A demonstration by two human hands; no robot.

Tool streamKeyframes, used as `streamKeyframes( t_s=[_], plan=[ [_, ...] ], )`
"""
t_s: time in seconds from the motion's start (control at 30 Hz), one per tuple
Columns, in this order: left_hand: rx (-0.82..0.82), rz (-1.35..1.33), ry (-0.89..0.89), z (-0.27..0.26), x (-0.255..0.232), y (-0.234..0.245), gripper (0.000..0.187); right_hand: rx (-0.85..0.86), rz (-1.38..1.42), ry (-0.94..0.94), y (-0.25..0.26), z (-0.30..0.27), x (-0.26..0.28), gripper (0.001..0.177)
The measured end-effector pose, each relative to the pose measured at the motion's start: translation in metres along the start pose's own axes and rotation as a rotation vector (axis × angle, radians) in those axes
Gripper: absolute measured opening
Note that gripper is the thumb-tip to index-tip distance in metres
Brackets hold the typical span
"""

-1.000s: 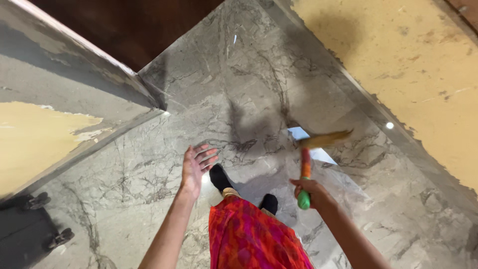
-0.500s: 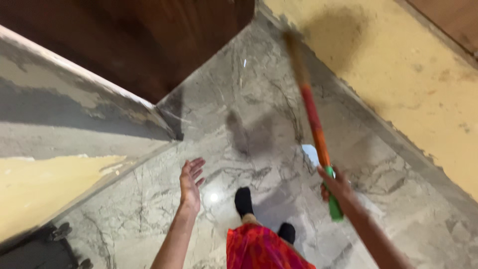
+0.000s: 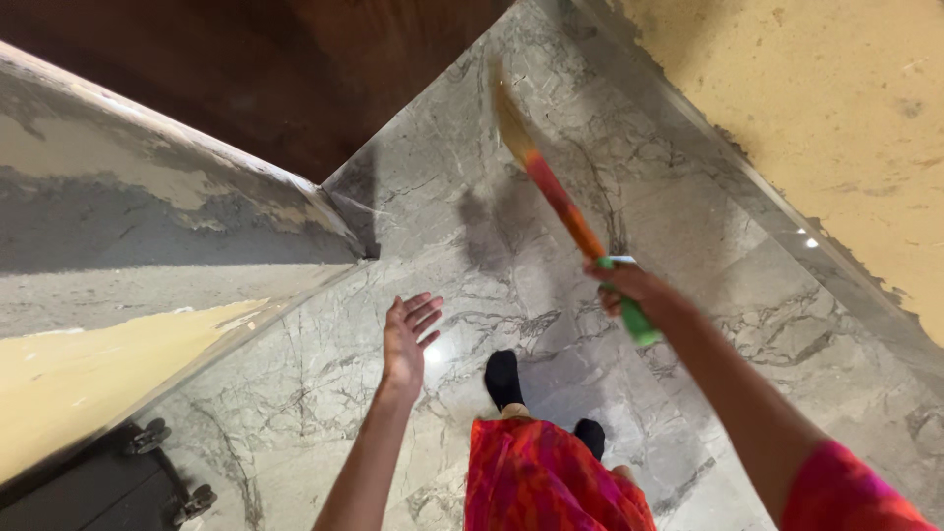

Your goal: The person sweeps debris and dust across a marble-patterned floor using a broom, moving the broom back and forth to gather the material.

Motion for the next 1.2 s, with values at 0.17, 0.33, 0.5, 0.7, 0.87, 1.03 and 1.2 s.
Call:
streamKeyframes(
  t_s=[0.17, 0.33, 0.5, 0.7, 0.87, 1.03, 1.2],
  plan=[
    [0.058, -0.111, -0.044, 0.007, -0.039, 0.0, 0.063, -0.048, 0.165, 0.133, 0.011, -0.046, 0.032, 0.03],
    [0.068, -0.147, -0.051, 0.012, -0.043, 0.001, 0.062, -0.085, 0.616, 0.025, 0.005, 0.036, -0.042, 0.03],
    [0.081, -0.169, -0.019, 0.007, -0.019, 0.009, 0.06, -0.075, 0.415, -0.259, -0.063, 0.056, -0.144, 0.026],
    [0.053, -0.079, -0.028, -0.015, 0.005, 0.025, 0.061, 0.35, 0.402, -0.19, -0.092, 0.022, -0.088, 0.032],
    [0.057, -0.155, -0.046, -0.033, 0.009, 0.034, 0.059, 0.379, 0.434, 0.048, -0.065, -0.017, 0.014, 0.05],
    [0.066, -0.218, -0.083, -0.05, 0.017, 0.036, 0.058, -0.086, 0.515, 0.138, -0.064, -0.045, -0.029, 0.036],
    [0.065, -0.243, -0.093, -0.073, 0.047, 0.042, 0.058, -0.111, 0.865, -0.094, -0.114, -0.04, -0.151, 0.027]
  ],
)
Point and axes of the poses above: each hand's wrist, its own z-axis towards the middle knuckle, its own y-axis out of the back of the hand, x = y × z, the point moved 10 cm from there along z, towards the middle knuckle, and after that the axes turned 5 degrees about -z, right-handed, at the moved point
